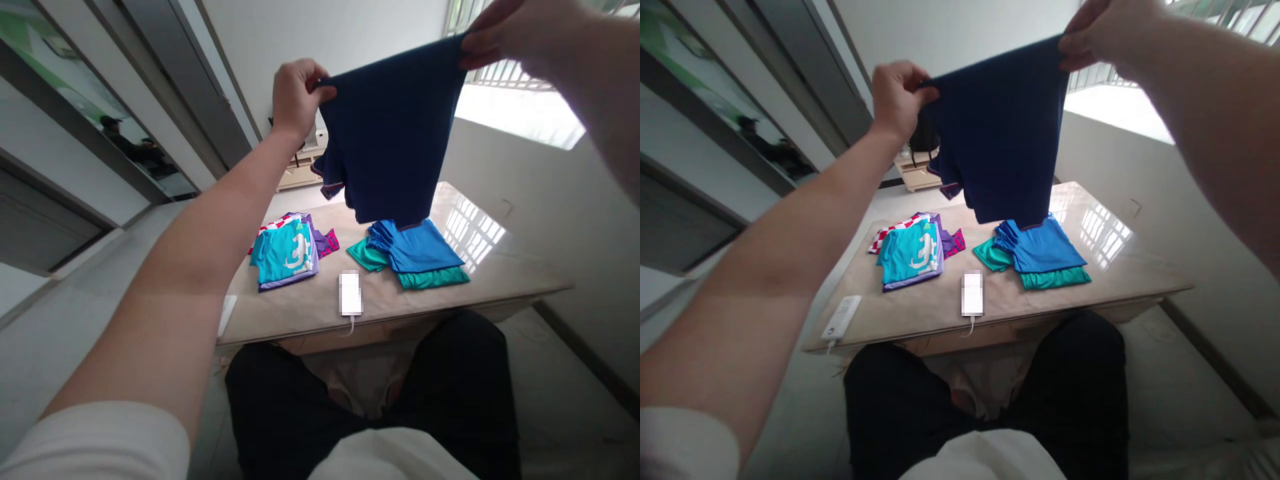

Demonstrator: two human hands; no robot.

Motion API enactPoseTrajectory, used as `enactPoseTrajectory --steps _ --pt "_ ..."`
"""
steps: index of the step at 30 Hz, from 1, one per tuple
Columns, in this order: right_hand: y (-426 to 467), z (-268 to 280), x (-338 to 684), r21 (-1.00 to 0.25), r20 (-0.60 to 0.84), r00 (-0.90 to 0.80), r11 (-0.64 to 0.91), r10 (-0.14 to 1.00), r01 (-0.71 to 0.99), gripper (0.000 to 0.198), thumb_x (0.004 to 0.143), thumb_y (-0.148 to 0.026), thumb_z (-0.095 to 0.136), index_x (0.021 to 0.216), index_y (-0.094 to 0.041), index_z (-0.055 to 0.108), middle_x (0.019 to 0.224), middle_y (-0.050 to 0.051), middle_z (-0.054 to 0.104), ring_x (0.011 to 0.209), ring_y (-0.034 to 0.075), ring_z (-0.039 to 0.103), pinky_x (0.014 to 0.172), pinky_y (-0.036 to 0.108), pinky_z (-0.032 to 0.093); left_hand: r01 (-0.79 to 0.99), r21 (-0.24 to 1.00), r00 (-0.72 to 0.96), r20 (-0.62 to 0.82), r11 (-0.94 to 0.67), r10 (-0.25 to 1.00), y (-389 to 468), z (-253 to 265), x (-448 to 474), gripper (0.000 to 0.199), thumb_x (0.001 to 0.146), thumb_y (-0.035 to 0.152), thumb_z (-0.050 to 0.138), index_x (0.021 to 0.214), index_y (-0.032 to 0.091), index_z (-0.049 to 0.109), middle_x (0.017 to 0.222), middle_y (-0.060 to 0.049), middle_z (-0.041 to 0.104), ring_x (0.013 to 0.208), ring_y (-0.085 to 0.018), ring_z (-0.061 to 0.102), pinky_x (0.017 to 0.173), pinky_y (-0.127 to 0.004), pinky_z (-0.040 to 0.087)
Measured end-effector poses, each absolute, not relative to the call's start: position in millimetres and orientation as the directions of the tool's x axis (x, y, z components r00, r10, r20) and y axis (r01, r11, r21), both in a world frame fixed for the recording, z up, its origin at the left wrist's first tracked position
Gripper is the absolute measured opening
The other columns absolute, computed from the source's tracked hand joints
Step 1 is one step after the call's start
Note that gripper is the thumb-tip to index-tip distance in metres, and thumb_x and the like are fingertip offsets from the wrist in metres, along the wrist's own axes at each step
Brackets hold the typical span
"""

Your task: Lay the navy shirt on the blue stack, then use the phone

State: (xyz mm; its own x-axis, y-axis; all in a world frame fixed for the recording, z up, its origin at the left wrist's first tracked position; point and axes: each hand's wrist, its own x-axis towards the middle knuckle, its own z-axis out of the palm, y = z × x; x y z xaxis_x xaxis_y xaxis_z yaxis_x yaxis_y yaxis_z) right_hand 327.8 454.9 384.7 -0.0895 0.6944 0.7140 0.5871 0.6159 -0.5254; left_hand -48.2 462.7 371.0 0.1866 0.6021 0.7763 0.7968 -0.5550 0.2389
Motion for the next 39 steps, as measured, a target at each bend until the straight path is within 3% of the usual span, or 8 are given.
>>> enactPoseTrajectory --steps 6,11,13,16,21,26,32,39 --pt "447.4 355.2 363.4 -0.502 0.708 0.01 0.493 0.706 0.71 0.097 0.08 -0.069 0.038 0.125 0.013 0.064 0.108 0.026 0.073 0.099 0.036 0.072 0.061 0.041 0.037 0.839 0.03 0.346 0.742 -0.544 0.574 464.7 339.0 -5.6 0.04 0.101 0.049 0.062 0.111 0.012 0.074 0.105 -0.003 0.072 0.114 -0.023 0.066 0.107 -0.048 0.051" --pt "432.0 218.3 400.5 -0.528 0.464 0.091 0.193 0.881 0.827 0.066 0.085 -0.06 0.071 0.133 -0.014 0.073 0.109 0.019 0.079 0.086 0.016 0.071 0.064 0.03 0.038 0.772 0.071 0.514 0.515 -0.631 0.686 444.3 200.2 42.3 0.023 0.101 0.031 0.067 0.114 0.015 0.077 0.113 -0.009 0.075 0.115 -0.025 0.064 0.106 -0.042 0.051" --pt "419.9 149.8 411.6 -0.531 0.328 0.095 0.101 0.94 0.842 0.037 0.09 -0.037 0.077 0.117 -0.011 0.081 0.093 0.019 0.08 0.075 0.015 0.068 0.066 0.031 0.042 0.737 0.112 0.574 0.416 -0.666 0.705 421.9 129.5 54.8 0.016 0.097 0.028 0.072 0.108 0.02 0.079 0.11 -0.008 0.078 0.106 -0.023 0.067 0.098 -0.037 0.055" --pt "385.2 57.2 420.2 -0.514 0.111 0.009 0.049 0.994 0.856 0.004 0.074 -0.015 0.087 0.077 -0.016 0.084 0.085 0.016 0.08 0.067 0.019 0.064 0.067 0.034 0.045 0.685 0.206 0.646 0.272 -0.699 0.713 376.6 34.8 44.9 0.016 0.08 0.022 0.09 0.092 0.028 0.081 0.098 0.0 0.081 0.094 -0.017 0.072 0.084 -0.025 0.059" --pt "307.5 -28.2 397.2 -0.583 0.06 -0.04 0.067 0.997 0.81 0.023 0.083 -0.026 0.07 0.099 -0.021 0.085 0.115 0.016 0.078 0.073 0.027 0.067 0.072 0.042 0.05 0.828 0.306 0.393 0.279 -0.469 0.876 294.3 -43.5 -75.8 0.022 0.104 0.027 0.06 0.118 0.024 0.077 0.125 -0.006 0.077 0.122 -0.02 0.068 0.109 -0.034 0.055" --pt "281.7 -53.9 298.3 -0.805 -0.01 -0.325 0.185 0.946 0.564 0.034 0.088 -0.047 0.065 0.104 -0.022 0.083 0.106 0.011 0.081 0.078 0.025 0.071 0.069 0.036 0.057 0.939 0.311 0.057 0.276 -0.146 0.959 226.0 -65.2 -220.3 0.038 0.106 0.029 0.043 0.127 0.019 0.073 0.135 -0.016 0.071 0.129 -0.031 0.065 0.113 -0.052 0.052" --pt "300.1 -76.1 172.0 -0.94 -0.043 -0.502 0.135 0.864 0.313 0.056 0.09 -0.061 0.063 0.12 -0.017 0.079 0.104 0.012 0.082 0.061 0.016 0.063 0.052 0.028 0.05 0.952 0.286 0.038 0.233 -0.106 0.972 194.6 -100.6 -263.8 0.045 0.103 0.029 0.045 0.144 0.024 0.063 0.158 -0.008 0.056 0.15 -0.027 0.048 0.126 -0.051 0.041" --pt "296.2 -84.7 154.6 -0.968 -0.042 -0.429 0.069 0.902 0.24 0.06 0.093 -0.058 0.061 0.136 -0.019 0.072 0.118 0.012 0.079 0.056 0.012 0.054 0.051 0.027 0.043 0.957 0.271 0.037 0.245 -0.106 0.969 194.8 -108.8 -265.7 0.046 0.105 0.03 0.045 0.148 0.025 0.06 0.163 -0.005 0.051 0.154 -0.027 0.044 0.128 -0.052 0.037"
